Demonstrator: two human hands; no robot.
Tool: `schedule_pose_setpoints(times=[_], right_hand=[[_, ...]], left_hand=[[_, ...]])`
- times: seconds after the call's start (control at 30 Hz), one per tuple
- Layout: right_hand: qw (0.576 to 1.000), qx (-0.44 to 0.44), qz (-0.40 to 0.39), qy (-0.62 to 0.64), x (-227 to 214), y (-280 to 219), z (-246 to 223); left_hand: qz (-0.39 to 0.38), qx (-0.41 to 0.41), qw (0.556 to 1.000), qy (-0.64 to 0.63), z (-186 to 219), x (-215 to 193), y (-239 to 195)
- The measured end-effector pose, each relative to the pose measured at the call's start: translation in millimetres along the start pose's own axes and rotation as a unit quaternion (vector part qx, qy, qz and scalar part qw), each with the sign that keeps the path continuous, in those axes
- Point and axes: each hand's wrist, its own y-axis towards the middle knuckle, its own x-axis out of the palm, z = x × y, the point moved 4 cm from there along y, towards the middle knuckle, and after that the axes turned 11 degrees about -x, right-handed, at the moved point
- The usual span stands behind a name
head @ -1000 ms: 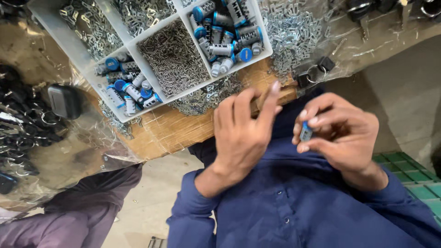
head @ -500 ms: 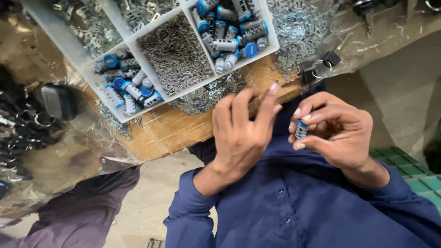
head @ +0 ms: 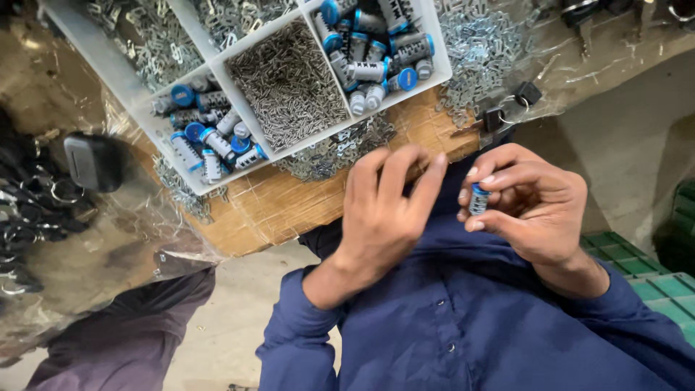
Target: The person assembles small lock cylinders by inserting metal pins into a blue and white housing. They repeatedly pick up pins from a tray and insert them into the cylinder, then place the assembled unit into a container.
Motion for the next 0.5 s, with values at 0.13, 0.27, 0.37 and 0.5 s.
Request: schedule_pose_setpoints(times=[0.13,0.27,0.37,0.5], right_hand=[[0.998,0.046,-0.005,0.048,12.3,4.8,11.2],[0.994,0.077,-0.058,0.046,30.3,7.0,25.8],[0.992,0.073,-0.080,0.061,39.5,8.2,28.6],[0.993,0.078,-0.079,0.027,45.3,4.9,28.6]], left_hand=[[0.011,-0.048,0.991,-0.123,-17.5,-31.8,-15.6],[0.077,-0.171,0.930,-0.316,-23.5,-33.4,-39.5],[0.062,-0.131,0.935,-0.323,-18.3,-25.2,-43.1],[0.023,-0.065,0.972,-0.226,-19.6,-37.5,-40.5]])
